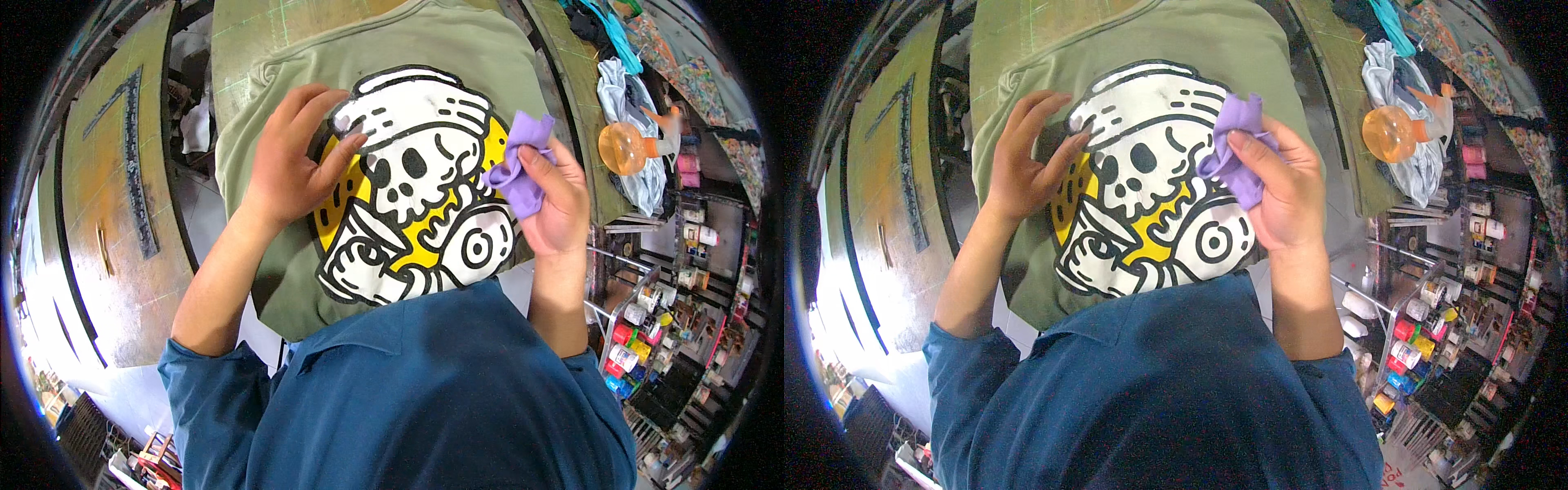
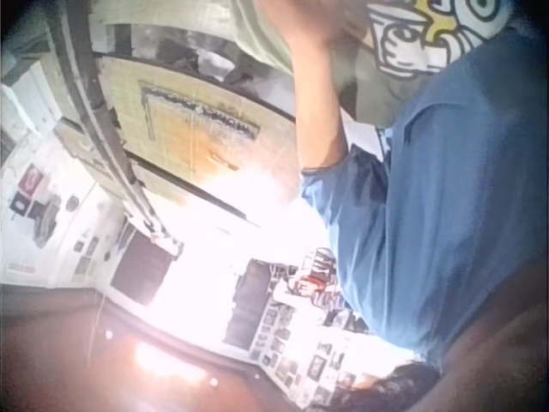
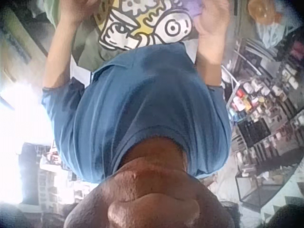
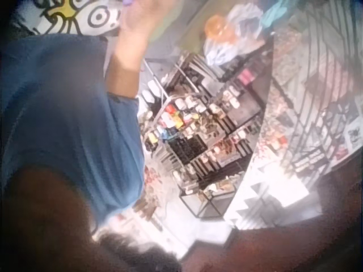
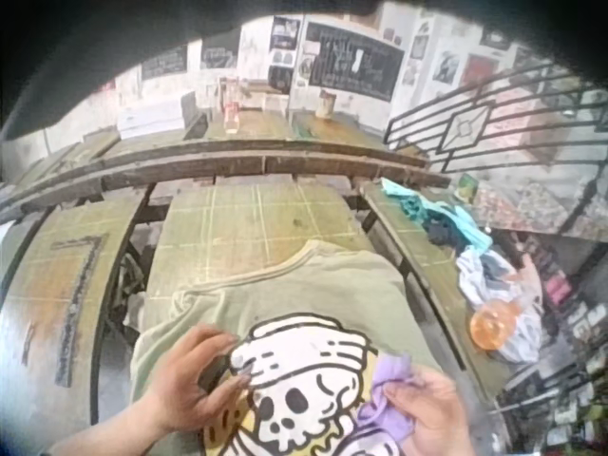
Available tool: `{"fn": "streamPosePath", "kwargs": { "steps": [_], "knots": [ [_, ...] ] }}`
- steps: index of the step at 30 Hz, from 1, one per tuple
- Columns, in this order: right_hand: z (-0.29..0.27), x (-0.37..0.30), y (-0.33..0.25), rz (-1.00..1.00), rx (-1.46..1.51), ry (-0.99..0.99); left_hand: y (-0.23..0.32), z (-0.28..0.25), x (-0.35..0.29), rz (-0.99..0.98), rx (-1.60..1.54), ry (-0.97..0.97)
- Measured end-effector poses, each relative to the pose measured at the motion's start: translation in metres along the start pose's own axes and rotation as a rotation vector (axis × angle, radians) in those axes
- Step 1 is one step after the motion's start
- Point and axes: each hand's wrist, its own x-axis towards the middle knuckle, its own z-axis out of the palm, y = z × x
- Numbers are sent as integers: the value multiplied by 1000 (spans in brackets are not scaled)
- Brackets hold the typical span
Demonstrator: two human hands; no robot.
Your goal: The person paints a skull and crossbones design on a green t-shirt using a small brush and white paint. They repeatedly dip the brush into paint, apply details to the graphic, and occasionally wipe the brush with a cloth. The person also sprays a cloth with liquid and wipes the shirt surface.
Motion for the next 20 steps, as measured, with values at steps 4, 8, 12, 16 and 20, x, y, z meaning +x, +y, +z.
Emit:
{"fn": "streamPosePath", "kwargs": {
  "steps": [4,8,12,16,20],
  "knots": [
    [9,22,-5,-157,-450,93,-16,13,-12,-4,52,-18],
    [14,59,4,-303,-951,-71,-18,13,-12,4,57,-29],
    [15,78,24,-358,-1199,-87,-18,14,-12,-8,62,-2],
    [8,81,40,-374,-1297,-154,-18,12,-12,-20,66,2],
    [9,84,45,-383,-1449,-146,-19,11,-13,-66,87,-53]
  ]
}}
